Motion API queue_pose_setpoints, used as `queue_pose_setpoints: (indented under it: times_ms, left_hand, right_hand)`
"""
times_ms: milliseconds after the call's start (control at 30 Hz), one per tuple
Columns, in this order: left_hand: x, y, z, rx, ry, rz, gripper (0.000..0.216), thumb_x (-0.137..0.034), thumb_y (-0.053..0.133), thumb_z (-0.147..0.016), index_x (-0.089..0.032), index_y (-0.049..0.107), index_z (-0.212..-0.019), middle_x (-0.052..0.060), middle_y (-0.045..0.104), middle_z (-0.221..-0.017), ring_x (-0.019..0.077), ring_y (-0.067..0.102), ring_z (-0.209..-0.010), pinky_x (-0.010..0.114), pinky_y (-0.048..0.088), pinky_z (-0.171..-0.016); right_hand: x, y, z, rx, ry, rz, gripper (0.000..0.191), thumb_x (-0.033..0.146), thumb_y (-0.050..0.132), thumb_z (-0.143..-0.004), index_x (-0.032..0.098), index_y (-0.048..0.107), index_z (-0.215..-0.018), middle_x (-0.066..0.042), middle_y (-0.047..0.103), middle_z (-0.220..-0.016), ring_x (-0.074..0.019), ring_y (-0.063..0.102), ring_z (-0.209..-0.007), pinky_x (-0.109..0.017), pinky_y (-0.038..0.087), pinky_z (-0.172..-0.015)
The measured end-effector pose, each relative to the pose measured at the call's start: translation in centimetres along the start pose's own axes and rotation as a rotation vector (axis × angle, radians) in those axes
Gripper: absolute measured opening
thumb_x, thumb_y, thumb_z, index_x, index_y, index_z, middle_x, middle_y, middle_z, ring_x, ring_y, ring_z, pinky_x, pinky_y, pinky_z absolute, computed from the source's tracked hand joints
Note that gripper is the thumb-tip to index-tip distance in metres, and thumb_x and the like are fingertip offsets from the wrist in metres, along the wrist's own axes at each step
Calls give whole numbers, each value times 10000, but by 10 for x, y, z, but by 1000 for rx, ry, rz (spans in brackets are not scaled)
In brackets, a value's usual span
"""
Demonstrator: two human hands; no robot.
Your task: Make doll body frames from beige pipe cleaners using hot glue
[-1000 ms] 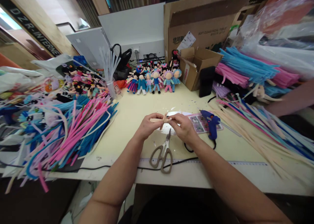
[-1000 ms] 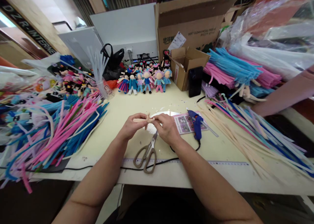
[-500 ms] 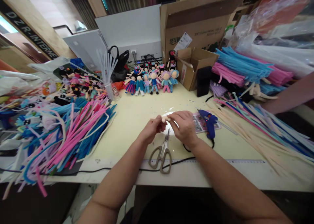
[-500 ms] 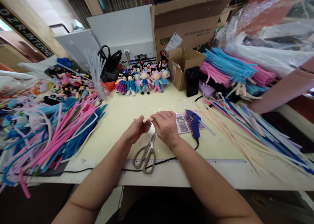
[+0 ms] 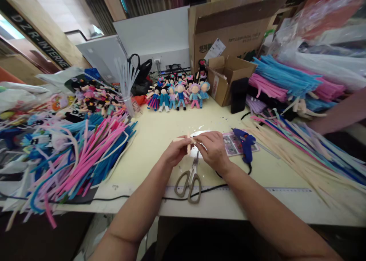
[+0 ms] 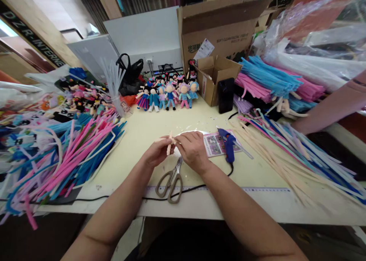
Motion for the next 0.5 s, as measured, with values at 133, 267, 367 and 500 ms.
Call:
queue_pose_setpoints:
  times_ms: [133, 267, 367, 500]
  left_hand:
    - [-3, -4, 0, -11, 46, -38, 190, -267, 714, -633, -123, 650, -739, 10, 582, -637, 86, 513, -596, 205, 374, -554]
    - [-7, -6, 2, -42, 62, -74, 207, -258, 735, -614, -129, 657, -757, 16, 619, -683, 99, 543, -641, 216, 389, -591]
    - [-10, -7, 3, -55, 77, -129, 211, -266, 741, -611, -130, 656, -749, 12, 618, -676, 97, 527, -617, 220, 372, -568]
    - [-14, -7, 3, -40, 130, -191, 203, -270, 737, -625, -129, 655, -746, 23, 634, -716, 111, 539, -647, 234, 386, -594]
  right_hand:
    - [-3, 2, 1, 14, 29, -35, 142, 278, 518, -885, 201, 622, -941, -42, 666, -919, -191, 551, -902, -353, 327, -828]
    - [-5, 4, 1, 32, 58, -65, 146, 287, 523, -881, 197, 618, -946, -43, 667, -929, -194, 554, -912, -352, 336, -833]
    - [-6, 4, 1, 41, 78, -90, 149, 287, 517, -884, 198, 619, -946, -46, 666, -922, -196, 558, -906, -352, 342, -830]
    - [-7, 4, 0, 50, 105, -132, 139, 291, 526, -880, 204, 623, -926, -41, 663, -898, -194, 564, -886, -349, 351, -815]
Point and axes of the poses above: each hand's wrist, its own z-axis away from the middle knuckle, its own y-axis out of the palm, x = y × z, the point moved 7 cm from there along -z, towards the middle knuckle
